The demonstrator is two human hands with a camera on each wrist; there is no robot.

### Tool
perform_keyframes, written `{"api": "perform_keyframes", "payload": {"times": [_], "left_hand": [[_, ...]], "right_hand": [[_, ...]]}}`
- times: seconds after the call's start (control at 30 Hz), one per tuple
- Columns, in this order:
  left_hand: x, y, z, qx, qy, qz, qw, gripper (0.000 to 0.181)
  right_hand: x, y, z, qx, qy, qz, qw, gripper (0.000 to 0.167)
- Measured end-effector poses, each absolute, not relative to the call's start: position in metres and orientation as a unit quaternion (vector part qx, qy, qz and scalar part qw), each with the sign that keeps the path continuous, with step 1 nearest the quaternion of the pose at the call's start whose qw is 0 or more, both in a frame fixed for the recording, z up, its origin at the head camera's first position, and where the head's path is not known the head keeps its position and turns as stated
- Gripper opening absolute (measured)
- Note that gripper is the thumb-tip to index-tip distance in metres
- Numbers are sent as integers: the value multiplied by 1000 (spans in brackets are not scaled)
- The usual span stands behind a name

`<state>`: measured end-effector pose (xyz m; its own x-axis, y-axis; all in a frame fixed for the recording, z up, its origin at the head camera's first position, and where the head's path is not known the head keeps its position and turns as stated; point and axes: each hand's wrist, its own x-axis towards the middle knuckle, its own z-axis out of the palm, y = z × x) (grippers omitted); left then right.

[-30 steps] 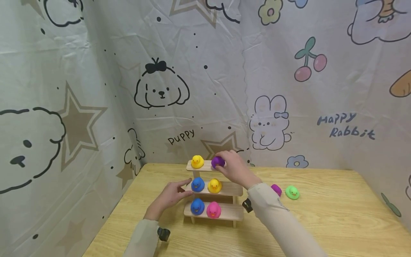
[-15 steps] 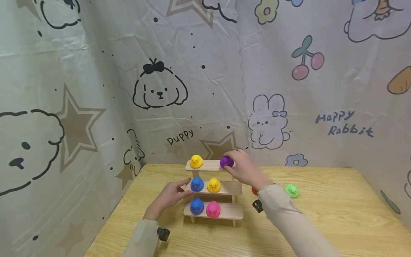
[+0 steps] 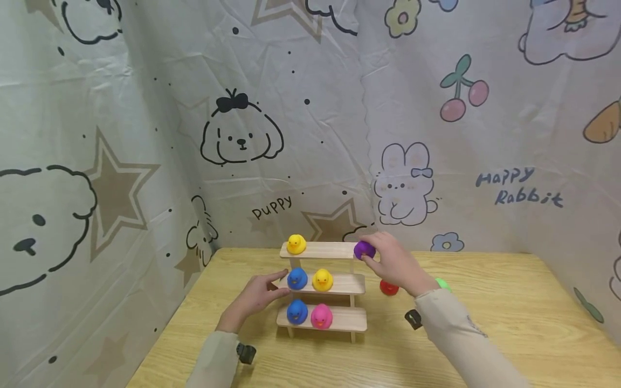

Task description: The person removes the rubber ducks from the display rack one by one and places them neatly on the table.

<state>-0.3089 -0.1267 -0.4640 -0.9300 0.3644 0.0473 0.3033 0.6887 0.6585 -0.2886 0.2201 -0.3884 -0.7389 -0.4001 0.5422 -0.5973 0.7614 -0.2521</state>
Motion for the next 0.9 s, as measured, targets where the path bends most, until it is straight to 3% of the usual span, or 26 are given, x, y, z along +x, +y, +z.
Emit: {"api": "perform_keyframes", "payload": {"times": [0.33, 0.9], "left_hand": [[-309, -126, -462, 184, 917, 351, 42, 63], [-308, -127, -462, 184, 918, 349, 44, 63]], "right_hand": [[-277, 250, -404, 257, -914, 197, 243, 32], [-258, 275, -441, 236, -938, 171, 188, 37]]}}
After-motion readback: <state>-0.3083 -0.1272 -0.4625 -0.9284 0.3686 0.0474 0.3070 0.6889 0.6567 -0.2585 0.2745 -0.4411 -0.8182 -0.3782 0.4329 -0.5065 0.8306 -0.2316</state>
